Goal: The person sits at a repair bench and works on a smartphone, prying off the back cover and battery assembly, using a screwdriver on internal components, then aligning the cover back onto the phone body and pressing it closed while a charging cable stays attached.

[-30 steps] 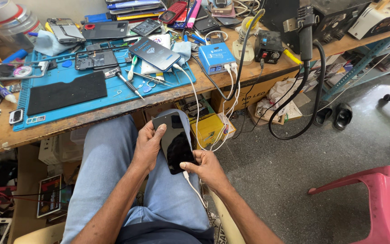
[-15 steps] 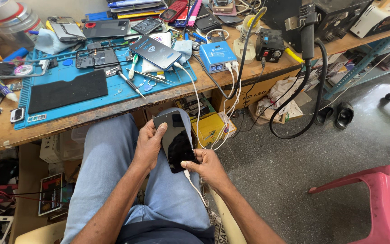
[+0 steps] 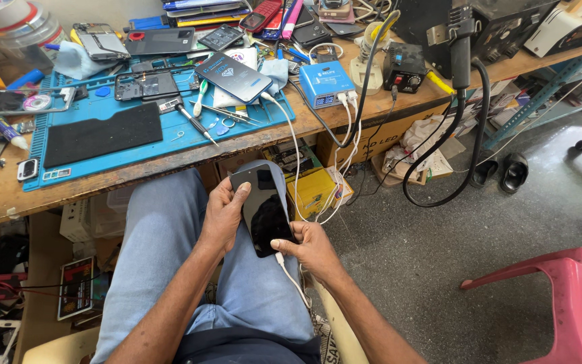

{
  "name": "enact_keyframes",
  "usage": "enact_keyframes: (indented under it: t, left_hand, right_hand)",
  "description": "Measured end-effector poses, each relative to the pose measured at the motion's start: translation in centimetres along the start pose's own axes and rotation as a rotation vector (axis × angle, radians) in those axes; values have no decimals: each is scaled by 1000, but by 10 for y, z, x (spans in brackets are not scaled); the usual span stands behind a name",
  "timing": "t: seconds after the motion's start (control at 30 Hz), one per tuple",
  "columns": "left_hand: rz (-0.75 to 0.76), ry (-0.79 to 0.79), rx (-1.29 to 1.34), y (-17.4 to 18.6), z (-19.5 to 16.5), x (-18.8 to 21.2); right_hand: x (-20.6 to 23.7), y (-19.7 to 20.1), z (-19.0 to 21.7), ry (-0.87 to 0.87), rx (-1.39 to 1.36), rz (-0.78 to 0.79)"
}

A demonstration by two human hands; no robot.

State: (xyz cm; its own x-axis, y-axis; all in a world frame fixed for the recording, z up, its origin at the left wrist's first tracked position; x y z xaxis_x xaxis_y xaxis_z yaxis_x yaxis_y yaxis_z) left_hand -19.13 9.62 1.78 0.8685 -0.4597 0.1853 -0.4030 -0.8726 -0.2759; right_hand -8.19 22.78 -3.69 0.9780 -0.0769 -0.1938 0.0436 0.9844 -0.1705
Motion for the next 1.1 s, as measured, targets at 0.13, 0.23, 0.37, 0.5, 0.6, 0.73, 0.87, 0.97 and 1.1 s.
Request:
enact_keyframes:
  t: [0.13, 0.23, 0.37, 0.5, 0.6, 0.73, 0.87, 0.97, 1.1]
  left_hand:
    - [-34, 25, -52, 3, 1, 0]
    - [-36, 21, -55, 3, 0, 2]
    - [-27, 14, -52, 1, -2, 2]
    - [-21, 5, -49, 0, -3, 2]
    - [-20, 1, -48, 1, -2, 1]
    - [1, -6, -3, -2, -6, 5]
    - [-60, -98, -82, -4, -32, 25]
    - [30, -160, -44, -8, -65, 51]
    - [291, -245, 134, 8, -131, 92]
  right_hand:
    - [0, 1, 0, -10, 22, -8]
    - [1, 0, -1, -16, 51, -11]
    - [0, -1, 2, 1, 37, -2]
    - [0, 0, 2, -8, 45, -10]
    - [0, 0, 0, -5, 35, -11]
    - [1, -1, 2, 4, 47, -2]
    - [3, -1, 31, 13, 650, 71]
    - [6, -24, 98, 296, 507, -21]
    - [13, -69, 195, 562, 870, -45]
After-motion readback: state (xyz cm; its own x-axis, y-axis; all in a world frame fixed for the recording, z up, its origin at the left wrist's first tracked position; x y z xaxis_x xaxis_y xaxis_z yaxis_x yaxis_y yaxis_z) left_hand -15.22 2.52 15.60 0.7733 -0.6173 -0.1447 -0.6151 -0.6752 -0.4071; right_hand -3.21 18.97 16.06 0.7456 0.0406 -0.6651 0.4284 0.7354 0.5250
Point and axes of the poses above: each hand's wrist, its own x-axis away from the middle knuckle, its own y-axis out of the back of the hand, z = x × y, the point moved 10 cm from there along -x, towards the middle knuckle, and after that the axes turned 15 degrees about y, right-handed, at the moved point
